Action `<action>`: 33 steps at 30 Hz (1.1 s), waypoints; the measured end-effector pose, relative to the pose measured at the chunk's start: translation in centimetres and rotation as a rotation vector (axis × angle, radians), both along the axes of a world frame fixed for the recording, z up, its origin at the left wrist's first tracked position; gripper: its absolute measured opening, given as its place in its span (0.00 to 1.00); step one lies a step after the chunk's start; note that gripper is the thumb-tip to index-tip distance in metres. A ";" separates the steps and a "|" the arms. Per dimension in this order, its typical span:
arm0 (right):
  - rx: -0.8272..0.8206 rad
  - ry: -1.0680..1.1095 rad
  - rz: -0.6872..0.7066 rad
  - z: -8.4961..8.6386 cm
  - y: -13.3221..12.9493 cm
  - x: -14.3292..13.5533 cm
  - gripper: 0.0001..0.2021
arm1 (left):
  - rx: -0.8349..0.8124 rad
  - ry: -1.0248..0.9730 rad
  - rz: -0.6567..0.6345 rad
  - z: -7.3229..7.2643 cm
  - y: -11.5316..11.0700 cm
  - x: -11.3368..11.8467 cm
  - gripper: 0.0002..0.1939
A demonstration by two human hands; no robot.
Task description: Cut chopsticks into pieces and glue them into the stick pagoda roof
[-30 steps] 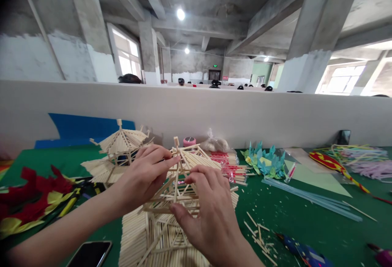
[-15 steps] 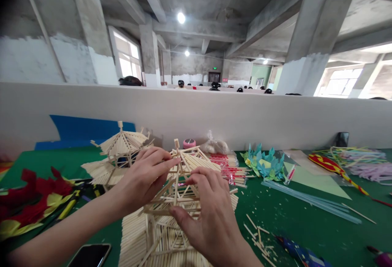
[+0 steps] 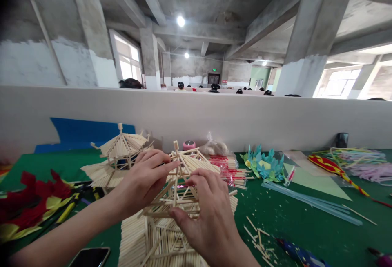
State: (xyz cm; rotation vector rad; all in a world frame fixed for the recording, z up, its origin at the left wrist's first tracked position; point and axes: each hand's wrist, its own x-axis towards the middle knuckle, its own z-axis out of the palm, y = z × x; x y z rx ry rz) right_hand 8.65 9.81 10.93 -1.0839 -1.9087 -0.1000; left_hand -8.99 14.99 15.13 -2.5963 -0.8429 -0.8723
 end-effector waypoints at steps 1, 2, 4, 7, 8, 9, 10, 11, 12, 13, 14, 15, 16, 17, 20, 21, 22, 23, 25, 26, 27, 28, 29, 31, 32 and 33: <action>0.000 -0.001 -0.001 0.0 0.0 0.0 0.19 | 0.003 -0.002 -0.002 0.0 0.0 0.0 0.15; 0.001 -0.002 -0.001 0.0 0.0 0.0 0.19 | 0.007 -0.005 -0.004 -0.1 0.1 0.1 0.15; -0.002 -0.001 -0.001 0.0 0.0 0.0 0.18 | 0.011 -0.010 -0.012 -0.1 0.2 0.1 0.15; -0.005 0.002 -0.006 0.0 0.0 0.0 0.17 | 0.010 -0.008 -0.017 -0.2 0.2 0.0 0.15; -0.003 0.001 -0.008 0.0 0.1 0.0 0.17 | 0.010 -0.007 -0.019 -0.3 0.2 0.0 0.15; 0.001 -0.001 -0.010 0.0 0.1 0.0 0.17 | 0.010 -0.008 -0.019 -0.3 0.2 0.0 0.15; 0.004 -0.003 -0.013 0.0 0.1 0.0 0.17 | 0.011 -0.010 -0.020 -0.3 0.2 0.0 0.15; 0.008 -0.005 -0.015 -0.1 0.1 0.0 0.18 | 0.013 -0.011 -0.020 -0.3 0.2 0.0 0.15; 0.011 -0.009 -0.016 -0.1 0.2 0.0 0.18 | 0.016 -0.013 -0.019 -0.3 0.2 0.0 0.14; 0.013 -0.010 -0.018 -0.1 0.2 0.0 0.18 | 0.020 -0.015 -0.019 -0.3 0.2 0.0 0.15; 0.016 -0.009 -0.019 -0.1 0.2 0.0 0.18 | 0.025 -0.016 -0.020 -0.3 0.3 0.0 0.15; 0.015 -0.007 -0.019 -0.1 0.2 0.0 0.18 | 0.030 -0.016 -0.022 -0.3 0.3 0.0 0.15; 0.013 -0.005 -0.018 -0.1 0.2 0.0 0.18 | 0.033 -0.016 -0.025 -0.3 0.3 0.0 0.15; 0.008 -0.003 -0.015 -0.1 0.2 0.0 0.18 | 0.036 -0.017 -0.027 -0.4 0.3 0.0 0.15; -0.006 -0.001 -0.010 0.0 0.0 0.0 0.18 | 0.043 -0.015 -0.021 -0.3 0.3 0.1 0.15; -0.006 -0.002 -0.011 0.0 0.0 0.0 0.18 | 0.047 -0.013 -0.017 -0.3 0.3 0.1 0.15; -0.004 -0.003 -0.011 0.0 0.0 0.0 0.18 | 0.051 -0.010 -0.013 -0.3 0.2 0.1 0.15; 0.000 -0.005 -0.011 0.0 0.0 0.0 0.18 | 0.055 -0.007 -0.008 -0.3 0.2 0.1 0.15; 0.018 -0.010 -0.007 0.0 -0.1 0.1 0.20 | 0.061 -0.001 -0.001 -0.1 0.1 0.1 0.16; 0.035 -0.013 -0.005 0.0 -0.1 0.1 0.21 | 0.064 -0.004 0.006 0.1 0.0 0.0 0.16; 0.057 -0.016 -0.005 0.0 -0.2 0.2 0.23 | 0.068 -0.009 0.017 0.3 -0.1 -0.1 0.17; 0.078 -0.016 -0.005 0.1 -0.3 0.3 0.25 | 0.074 -0.020 0.032 0.5 -0.2 -0.3 0.17; 0.098 -0.012 -0.004 0.2 -0.5 0.5 0.26 | 0.081 -0.036 0.052 0.8 -0.4 -0.6 0.18; 0.125 0.019 -0.006 0.3 -1.1 1.1 0.26 | 0.110 -0.093 0.084 1.6 -1.0 -1.2 0.17; 0.131 0.050 -0.011 0.3 -1.5 1.6 0.24 | 0.130 -0.132 0.099 1.9 -1.5 -1.5 0.17; 0.139 0.096 -0.021 0.3 -1.9 2.1 0.22 | 0.161 -0.186 0.109 2.2 -2.1 -1.8 0.16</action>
